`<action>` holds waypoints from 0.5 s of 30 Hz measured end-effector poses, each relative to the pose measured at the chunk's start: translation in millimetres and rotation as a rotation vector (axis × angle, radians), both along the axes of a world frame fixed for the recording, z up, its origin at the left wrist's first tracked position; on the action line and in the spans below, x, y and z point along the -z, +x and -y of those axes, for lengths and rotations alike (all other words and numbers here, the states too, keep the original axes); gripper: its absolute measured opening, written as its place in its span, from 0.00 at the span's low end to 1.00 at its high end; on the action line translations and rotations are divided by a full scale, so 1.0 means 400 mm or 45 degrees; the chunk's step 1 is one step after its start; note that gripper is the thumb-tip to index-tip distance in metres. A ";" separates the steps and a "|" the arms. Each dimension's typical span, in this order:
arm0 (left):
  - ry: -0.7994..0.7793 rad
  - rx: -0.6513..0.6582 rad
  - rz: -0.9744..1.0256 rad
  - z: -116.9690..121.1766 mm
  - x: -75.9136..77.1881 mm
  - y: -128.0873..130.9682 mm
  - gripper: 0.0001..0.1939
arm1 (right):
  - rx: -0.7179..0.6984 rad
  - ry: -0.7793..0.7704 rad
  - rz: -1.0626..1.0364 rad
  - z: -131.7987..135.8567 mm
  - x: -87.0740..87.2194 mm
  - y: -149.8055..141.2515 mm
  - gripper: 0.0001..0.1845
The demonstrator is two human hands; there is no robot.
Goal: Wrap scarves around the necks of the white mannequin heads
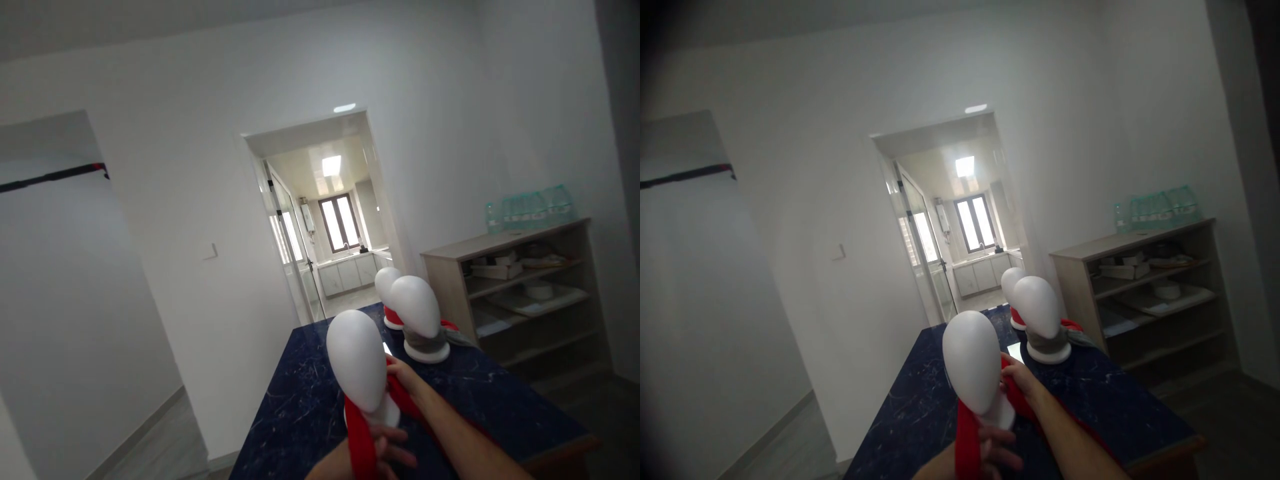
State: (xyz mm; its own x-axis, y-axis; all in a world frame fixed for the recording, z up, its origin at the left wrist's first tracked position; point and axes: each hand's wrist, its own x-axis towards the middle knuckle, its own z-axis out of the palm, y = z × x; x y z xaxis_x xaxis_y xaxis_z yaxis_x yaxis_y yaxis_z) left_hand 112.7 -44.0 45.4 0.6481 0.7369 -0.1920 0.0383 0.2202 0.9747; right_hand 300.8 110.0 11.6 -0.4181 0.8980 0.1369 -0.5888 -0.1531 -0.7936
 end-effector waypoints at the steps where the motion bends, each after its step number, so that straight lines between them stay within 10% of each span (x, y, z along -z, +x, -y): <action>1: -0.039 -0.103 0.160 -0.025 0.037 0.044 0.43 | 0.010 0.008 0.010 0.003 -0.003 0.001 0.42; 6: -0.208 -0.778 0.437 -0.149 0.161 0.169 0.33 | 0.063 0.056 0.067 0.029 -0.023 0.007 0.43; 15: -0.215 -0.725 0.608 -0.186 0.252 0.151 0.48 | 0.398 -0.015 0.536 0.098 0.010 0.121 0.41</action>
